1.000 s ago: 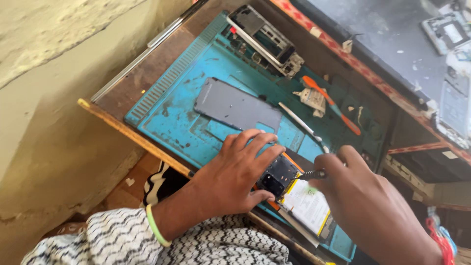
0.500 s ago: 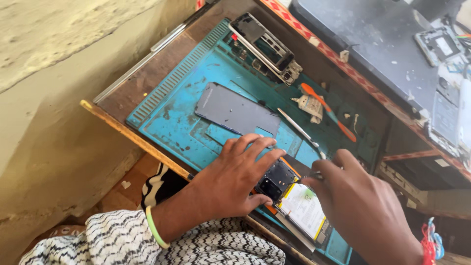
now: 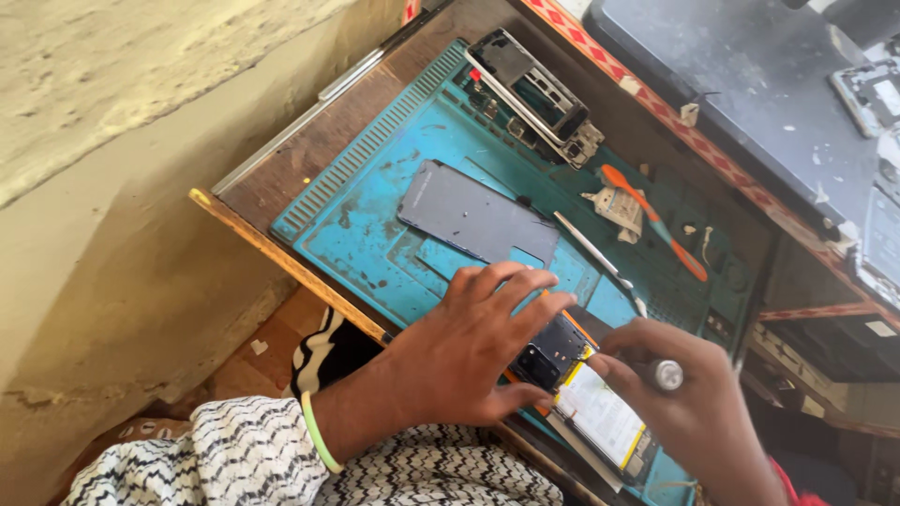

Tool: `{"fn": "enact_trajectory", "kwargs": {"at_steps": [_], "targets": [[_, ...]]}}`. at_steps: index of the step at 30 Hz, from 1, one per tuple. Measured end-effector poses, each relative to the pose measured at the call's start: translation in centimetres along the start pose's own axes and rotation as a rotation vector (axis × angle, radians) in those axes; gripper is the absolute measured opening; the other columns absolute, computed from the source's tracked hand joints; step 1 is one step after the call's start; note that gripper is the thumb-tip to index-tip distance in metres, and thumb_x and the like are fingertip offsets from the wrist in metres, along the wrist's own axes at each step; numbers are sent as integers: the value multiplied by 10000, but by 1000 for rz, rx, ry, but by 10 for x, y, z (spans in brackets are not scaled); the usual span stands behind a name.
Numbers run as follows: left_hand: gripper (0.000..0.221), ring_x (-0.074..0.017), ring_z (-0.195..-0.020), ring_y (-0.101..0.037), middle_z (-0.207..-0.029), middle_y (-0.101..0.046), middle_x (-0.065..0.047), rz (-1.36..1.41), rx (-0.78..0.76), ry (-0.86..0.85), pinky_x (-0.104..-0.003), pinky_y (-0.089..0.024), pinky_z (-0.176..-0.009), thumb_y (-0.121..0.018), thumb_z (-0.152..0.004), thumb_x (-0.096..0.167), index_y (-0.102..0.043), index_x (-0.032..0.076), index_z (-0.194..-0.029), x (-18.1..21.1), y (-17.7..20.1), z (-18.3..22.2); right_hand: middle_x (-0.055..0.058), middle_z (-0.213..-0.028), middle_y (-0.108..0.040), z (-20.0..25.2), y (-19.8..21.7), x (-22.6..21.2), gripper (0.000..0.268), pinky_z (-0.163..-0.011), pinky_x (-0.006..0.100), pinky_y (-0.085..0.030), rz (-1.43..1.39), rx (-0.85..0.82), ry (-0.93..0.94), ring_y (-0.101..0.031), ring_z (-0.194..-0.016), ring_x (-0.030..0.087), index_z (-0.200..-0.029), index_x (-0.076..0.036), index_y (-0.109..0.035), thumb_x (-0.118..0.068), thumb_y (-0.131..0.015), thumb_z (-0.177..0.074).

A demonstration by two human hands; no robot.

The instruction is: The person uses a screwdriver to remove screws from the internal metal bracket of a disassembled smartphone. They carefully unscrew multiple fasteners from the camera module area and place them on the workbench mat. The task involves precise manipulation of small components within the phone's chassis.

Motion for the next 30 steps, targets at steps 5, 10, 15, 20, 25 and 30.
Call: {"fn": "enact_trajectory", "kwargs": {"at_steps": [5, 10, 15, 20, 25, 30], "targets": [[685, -348, -1404, -441, -1472, -486, -161, 90, 268, 121, -492, -298, -1183, -667, -990, 426, -419, 18, -1480, -5, 7, 6, 109, -641, -613, -11, -3, 26, 232, -484, 320, -362, -375, -4, -322, -513, -575, 169, -1001, 12, -799, -207, -726, -1014], [548, -282, -1380, -456, -1459, -484, -148, 177, 547, 209, -441, -294, -1231, -530, -1113, 415, -404, 11, -1462, -12, 1, 19, 78, -860, -693, -53, -24, -15, 245, -661, 279, -563, -814, 76, -153, -681, -772, 133, -1111, 21, -678, -192, -634, -1000], [538, -231, -1342, -418, -1458, -435, -156, 413, 715, 279, -404, -306, -1202, -478, -1132, 408, -362, 9, -1472, -18, 0, 22, 87, -936, -733, -94, -58, -47, 247, -647, 262, -524, -854, -84, 12, -656, -817, 111, -1148, 20, -700, -172, -613, -1019], [549, -211, -1347, -404, -1469, -432, -144, 452, 726, 321, -375, -290, -1162, -459, -1130, 416, -354, 13, -1488, -21, -3, 25, 91, -972, -736, -107, -74, -45, 256, -701, 253, -534, -752, -128, 42, -633, -827, 87, -1175, 33, -708, -154, -625, -1021], [536, -204, -1348, -408, -1470, -431, -141, 466, 725, 301, -369, -290, -1156, -472, -1136, 423, -355, 20, -1470, -21, -4, 26, 72, -1020, -722, -104, -70, -42, 265, -750, 255, -548, -722, -72, 68, -634, -868, 80, -1214, 23, -677, -143, -601, -1021], [503, -229, -1293, -467, -1401, -464, -147, 463, 628, 281, -397, -345, -1141, -584, -1103, 317, -384, 22, -1458, -16, 3, 21, 114, -995, -719, -63, -44, -31, 267, -779, 301, -564, -812, 77, 39, -660, -875, 133, -1198, 54, -666, -157, -588, -1055]]}}
Point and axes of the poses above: each hand's wrist, its own z-axis away from the middle knuckle, its own y-axis out of the back of the hand, x = y × z, the point moved 1 cm from there along -z, towards the middle knuckle
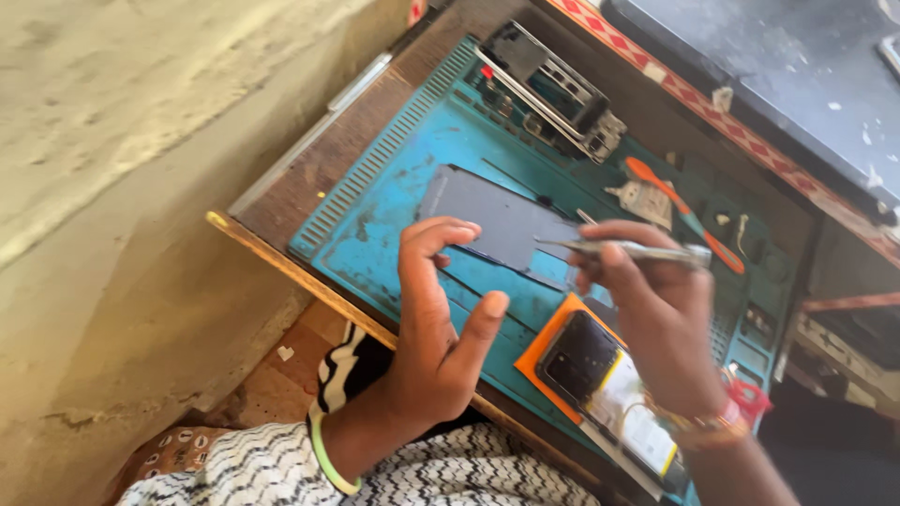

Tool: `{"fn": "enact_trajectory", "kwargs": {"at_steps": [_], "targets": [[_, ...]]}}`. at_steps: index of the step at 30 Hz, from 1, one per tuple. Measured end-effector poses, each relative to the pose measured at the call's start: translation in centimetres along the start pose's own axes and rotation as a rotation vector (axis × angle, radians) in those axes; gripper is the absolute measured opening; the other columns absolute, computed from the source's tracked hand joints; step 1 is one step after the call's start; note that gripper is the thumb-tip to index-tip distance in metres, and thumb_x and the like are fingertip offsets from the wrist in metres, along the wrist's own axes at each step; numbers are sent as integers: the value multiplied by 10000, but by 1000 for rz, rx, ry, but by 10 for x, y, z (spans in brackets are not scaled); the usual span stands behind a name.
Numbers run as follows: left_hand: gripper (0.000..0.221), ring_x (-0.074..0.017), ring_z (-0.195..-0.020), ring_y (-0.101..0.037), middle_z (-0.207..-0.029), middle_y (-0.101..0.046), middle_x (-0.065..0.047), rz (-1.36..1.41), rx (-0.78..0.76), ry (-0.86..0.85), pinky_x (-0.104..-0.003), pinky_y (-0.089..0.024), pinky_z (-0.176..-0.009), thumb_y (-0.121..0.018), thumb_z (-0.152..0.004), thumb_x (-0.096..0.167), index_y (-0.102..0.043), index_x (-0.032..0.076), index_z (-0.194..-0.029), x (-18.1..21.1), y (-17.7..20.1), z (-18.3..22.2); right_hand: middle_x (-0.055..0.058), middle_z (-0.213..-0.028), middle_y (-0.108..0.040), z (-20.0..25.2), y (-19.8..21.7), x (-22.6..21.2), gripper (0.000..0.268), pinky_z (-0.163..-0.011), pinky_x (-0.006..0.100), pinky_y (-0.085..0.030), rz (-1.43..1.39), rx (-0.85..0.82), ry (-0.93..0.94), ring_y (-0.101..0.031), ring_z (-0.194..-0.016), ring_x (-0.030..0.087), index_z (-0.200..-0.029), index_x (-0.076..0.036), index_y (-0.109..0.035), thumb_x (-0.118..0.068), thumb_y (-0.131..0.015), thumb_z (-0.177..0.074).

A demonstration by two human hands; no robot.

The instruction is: The person uses a screwdriver to remove screws from the internal metal bracket of a disassembled smartphone. They carefully unscrew multiple fasteners from the camera module area and place them on the workbench mat. The task involves precise manipulation of small components within the phone's chassis.

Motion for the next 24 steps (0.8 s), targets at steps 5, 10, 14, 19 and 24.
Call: {"fn": "enact_trajectory", "kwargs": {"at_steps": [5, 10, 14, 19, 24], "targets": [[501, -320, -1232, -507, -1298, -532, -154, -385, -331, -153, -473, -334, -1102, -719, -922, 229, -473, 37, -1314, 8, -11, -8, 161, -879, -671, 79, 75, -8, 245, -784, 359, -506, -245, 213, 45, -628, -789, 213, -1160, 80, -613, -163, -600, -1137], [529, -370, -1205, -490, -1256, -541, -163, -550, -522, -221, -520, -327, -1026, -763, -803, 245, -539, 29, -1231, 9, -30, -10, 136, -833, -612, 165, 134, 11, 155, -739, 374, -455, -404, 394, 105, -561, -733, 193, -1109, 1, -543, -116, -644, -1122], [513, -384, -1211, -475, -1245, -556, -155, -613, -531, -140, -525, -322, -1053, -782, -779, 240, -571, 36, -1200, 10, -36, -13, 150, -816, -603, 222, 129, 34, 213, -722, 370, -452, -445, 377, 67, -560, -815, 225, -1138, 31, -569, -133, -679, -1058], [524, -388, -1227, -471, -1259, -560, -161, -646, -531, -139, -519, -314, -1061, -790, -774, 237, -573, 40, -1209, 12, -38, -12, 161, -902, -615, 240, 113, 51, 213, -776, 377, -467, -390, 471, 9, -571, -861, 242, -1098, 41, -568, -140, -660, -1035], [551, -391, -1231, -464, -1267, -551, -166, -670, -541, -128, -525, -311, -1060, -797, -764, 252, -570, 40, -1220, 13, -41, -12, 149, -935, -622, 223, 106, 58, 196, -759, 355, -470, -420, 528, -5, -576, -856, 225, -1108, 30, -549, -132, -646, -1055]]}}
Point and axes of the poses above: each hand's wrist, its own z-axis away from the middle knuckle, its own y-axis out of the back of the hand, x = y × z, the point moved 1 cm from there along -z, towards the middle knuckle
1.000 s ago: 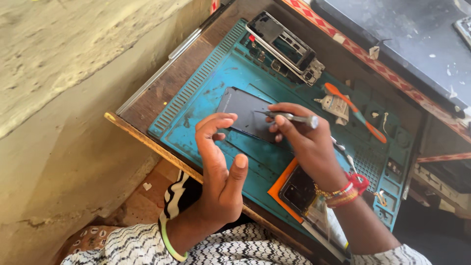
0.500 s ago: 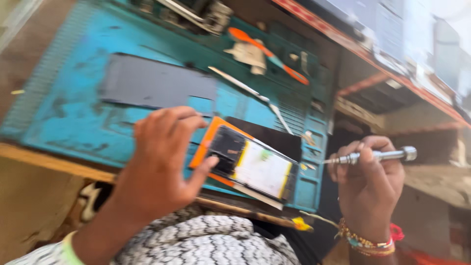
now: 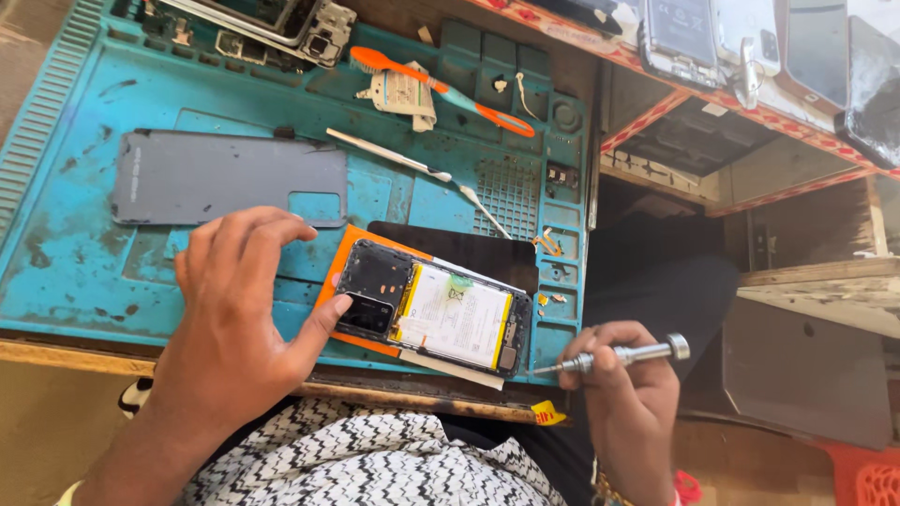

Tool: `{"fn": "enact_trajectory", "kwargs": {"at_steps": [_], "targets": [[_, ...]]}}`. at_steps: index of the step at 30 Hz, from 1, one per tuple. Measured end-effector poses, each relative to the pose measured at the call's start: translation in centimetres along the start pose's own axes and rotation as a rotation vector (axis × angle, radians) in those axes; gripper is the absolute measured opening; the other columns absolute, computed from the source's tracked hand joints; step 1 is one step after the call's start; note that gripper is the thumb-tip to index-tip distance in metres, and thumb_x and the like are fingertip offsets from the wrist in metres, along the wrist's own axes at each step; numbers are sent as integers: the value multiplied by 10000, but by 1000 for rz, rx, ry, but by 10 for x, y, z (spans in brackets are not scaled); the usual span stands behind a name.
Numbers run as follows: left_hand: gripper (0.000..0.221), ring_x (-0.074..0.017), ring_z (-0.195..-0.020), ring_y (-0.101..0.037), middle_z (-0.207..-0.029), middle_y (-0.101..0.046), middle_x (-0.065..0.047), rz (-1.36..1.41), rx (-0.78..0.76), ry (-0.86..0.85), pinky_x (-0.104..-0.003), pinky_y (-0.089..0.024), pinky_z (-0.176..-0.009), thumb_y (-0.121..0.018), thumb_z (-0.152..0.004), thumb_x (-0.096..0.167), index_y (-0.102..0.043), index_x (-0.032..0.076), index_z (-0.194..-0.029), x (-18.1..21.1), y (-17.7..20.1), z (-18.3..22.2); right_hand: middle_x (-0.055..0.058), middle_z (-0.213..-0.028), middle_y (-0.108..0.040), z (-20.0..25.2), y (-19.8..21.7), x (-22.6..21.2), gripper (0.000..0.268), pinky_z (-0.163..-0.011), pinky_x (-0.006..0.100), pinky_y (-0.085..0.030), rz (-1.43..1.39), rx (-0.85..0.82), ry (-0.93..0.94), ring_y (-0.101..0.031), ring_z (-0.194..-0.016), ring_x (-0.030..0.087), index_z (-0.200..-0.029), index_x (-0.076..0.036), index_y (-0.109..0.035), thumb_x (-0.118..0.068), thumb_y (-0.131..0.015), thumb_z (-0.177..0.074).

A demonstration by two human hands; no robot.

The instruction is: The person uses a screwdriver to remove screws from the internal metal bracket of a disassembled smartphone. They carefully unscrew multiple fasteners from the camera module area and place them on the workbench mat. The task involves precise manipulation of small components within the phone's chassis.

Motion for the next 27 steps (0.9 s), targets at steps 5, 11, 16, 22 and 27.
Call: {"fn": "enact_trajectory", "kwargs": {"at_steps": [5, 11, 16, 22, 27], "targets": [[570, -391, -1237, -460, -1280, -548, -164, 2, -7, -3, -529, -310, -1061, -805, -759, 264, -568, 46, -1230, -2, -2, 1, 155, -930, -655, 0, -7, 7, 190, -715, 330, -480, 30, 142, 6, -595, -795, 198, -1130, 16, -563, -139, -635, -1046], [595, -384, -1238, -456, -1268, -538, -160, 9, -16, -14, -532, -307, -1056, -813, -750, 278, -559, 40, -1233, -2, 1, -1, 143, -931, -665, 2, -9, 9, 180, -702, 326, -491, 81, 194, -14, -618, -780, 198, -1097, 25, -588, -138, -629, -1034], [603, -388, -1240, -452, -1267, -535, -163, 10, -21, -4, -529, -311, -1050, -812, -747, 280, -557, 37, -1236, -3, 0, 1, 141, -898, -666, 0, -9, 9, 171, -706, 333, -501, 53, 177, 14, -617, -773, 188, -1109, 22, -584, -141, -622, -1072], [600, -387, -1242, -453, -1268, -536, -161, -2, -18, -11, -525, -311, -1053, -811, -749, 288, -558, 40, -1233, -3, -1, 0, 126, -906, -668, -1, -16, 12, 181, -702, 314, -528, 133, 297, 53, -636, -761, 179, -1101, 18, -584, -151, -625, -1052], [601, -382, -1240, -453, -1266, -535, -157, -6, -31, -1, -522, -308, -1048, -810, -748, 298, -559, 44, -1232, -2, -1, 0, 130, -922, -669, -1, -21, 13, 191, -709, 308, -533, 168, 329, 68, -647, -781, 180, -1094, 18, -584, -163, -622, -1048]]}}
Point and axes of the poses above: each hand's wrist, its own z-axis away from the middle knuckle, its own y-axis out of the back of the hand, x = y × z, the point moved 1 cm from there along -z, towards the middle knuckle
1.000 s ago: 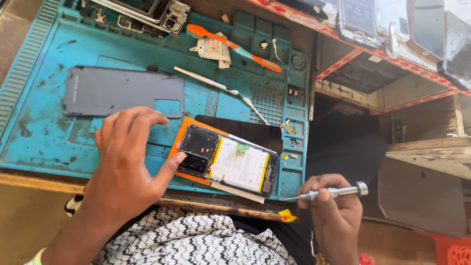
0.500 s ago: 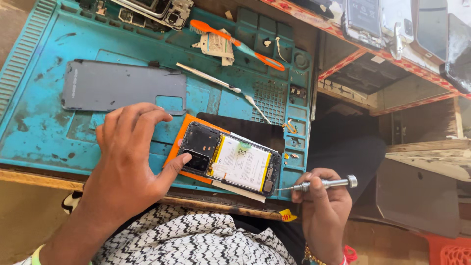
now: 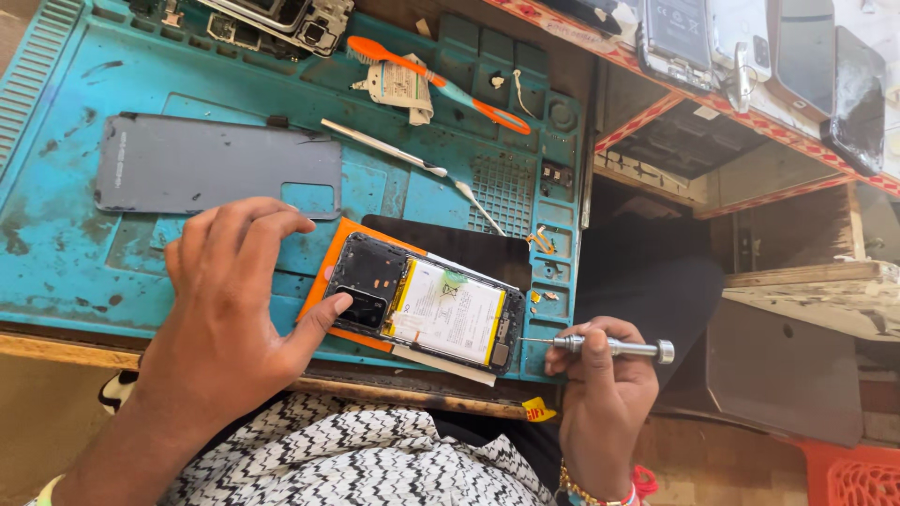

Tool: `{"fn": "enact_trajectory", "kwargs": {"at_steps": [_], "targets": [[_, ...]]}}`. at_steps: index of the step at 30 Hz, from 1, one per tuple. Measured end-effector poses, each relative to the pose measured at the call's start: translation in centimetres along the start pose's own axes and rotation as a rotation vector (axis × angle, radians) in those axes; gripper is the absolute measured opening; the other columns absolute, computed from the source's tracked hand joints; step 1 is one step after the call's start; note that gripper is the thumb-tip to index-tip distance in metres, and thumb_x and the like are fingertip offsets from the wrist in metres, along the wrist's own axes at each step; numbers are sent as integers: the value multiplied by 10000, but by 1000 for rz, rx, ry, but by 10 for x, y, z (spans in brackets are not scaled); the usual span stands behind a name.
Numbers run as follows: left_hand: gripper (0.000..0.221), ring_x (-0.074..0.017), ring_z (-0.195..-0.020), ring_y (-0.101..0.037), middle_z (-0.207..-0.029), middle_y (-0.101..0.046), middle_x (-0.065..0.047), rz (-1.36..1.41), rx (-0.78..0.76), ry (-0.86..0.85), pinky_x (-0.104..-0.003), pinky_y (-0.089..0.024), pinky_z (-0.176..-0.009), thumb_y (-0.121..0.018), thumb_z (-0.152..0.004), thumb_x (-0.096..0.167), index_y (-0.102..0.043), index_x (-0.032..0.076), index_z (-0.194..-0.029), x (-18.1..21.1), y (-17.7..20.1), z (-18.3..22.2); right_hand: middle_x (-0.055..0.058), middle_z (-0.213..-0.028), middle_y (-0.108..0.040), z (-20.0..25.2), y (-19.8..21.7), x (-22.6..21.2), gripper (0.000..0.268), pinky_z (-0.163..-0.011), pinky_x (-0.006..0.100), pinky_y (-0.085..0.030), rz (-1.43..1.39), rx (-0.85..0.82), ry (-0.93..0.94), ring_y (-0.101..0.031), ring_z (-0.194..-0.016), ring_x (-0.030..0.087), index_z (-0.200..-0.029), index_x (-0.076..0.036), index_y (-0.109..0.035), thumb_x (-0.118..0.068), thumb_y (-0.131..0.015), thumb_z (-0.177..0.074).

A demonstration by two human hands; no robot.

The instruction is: The person uses a screwdriver to remove screws from the internal metal bracket of a disassembled smartphone. They carefully unscrew multiple fasteners from the camera module area and place them on the workbench mat. The task involves precise manipulation of small components within the phone's chassis.

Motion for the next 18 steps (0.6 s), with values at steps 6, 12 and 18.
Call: {"fn": "enact_trajectory", "kwargs": {"at_steps": [6, 12, 18], "targets": [[635, -386, -1242, -452, -1277, -526, -167, -43, -13, -17, -534, -315, -1026, -806, -730, 320, -553, 37, -1240, -2, -3, 1, 151, -879, -671, -6, -7, -10, 244, -669, 326, -526, -119, 8, -33, -650, -738, 208, -1067, 12, -576, -230, -568, -1090], [678, -385, -1245, -454, -1287, -513, -184, -4, -1, -29, -535, -326, -1019, -810, -754, 341, -525, 40, -1290, -4, -2, 4, 161, -917, -683, -25, -68, -54, 209, -672, 301, -492, 211, -250, 15, -646, -778, 186, -1086, 44, -602, -162, -607, -1050], [657, -374, -1260, -450, -1278, -507, -173, 41, -10, -40, -530, -315, -1039, -799, -797, 334, -512, 39, -1309, -4, 4, 4, 144, -916, -714, -41, -128, -70, 206, -741, 286, -537, 216, -508, -72, -660, -806, 154, -1062, 52, -623, -153, -623, -1033]]}}
Point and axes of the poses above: each hand's wrist, its own z-axis away from the middle knuckle, its own y-axis out of the back of the hand, x = y × z, the point moved 1 cm from there along -z, towards the middle knuckle
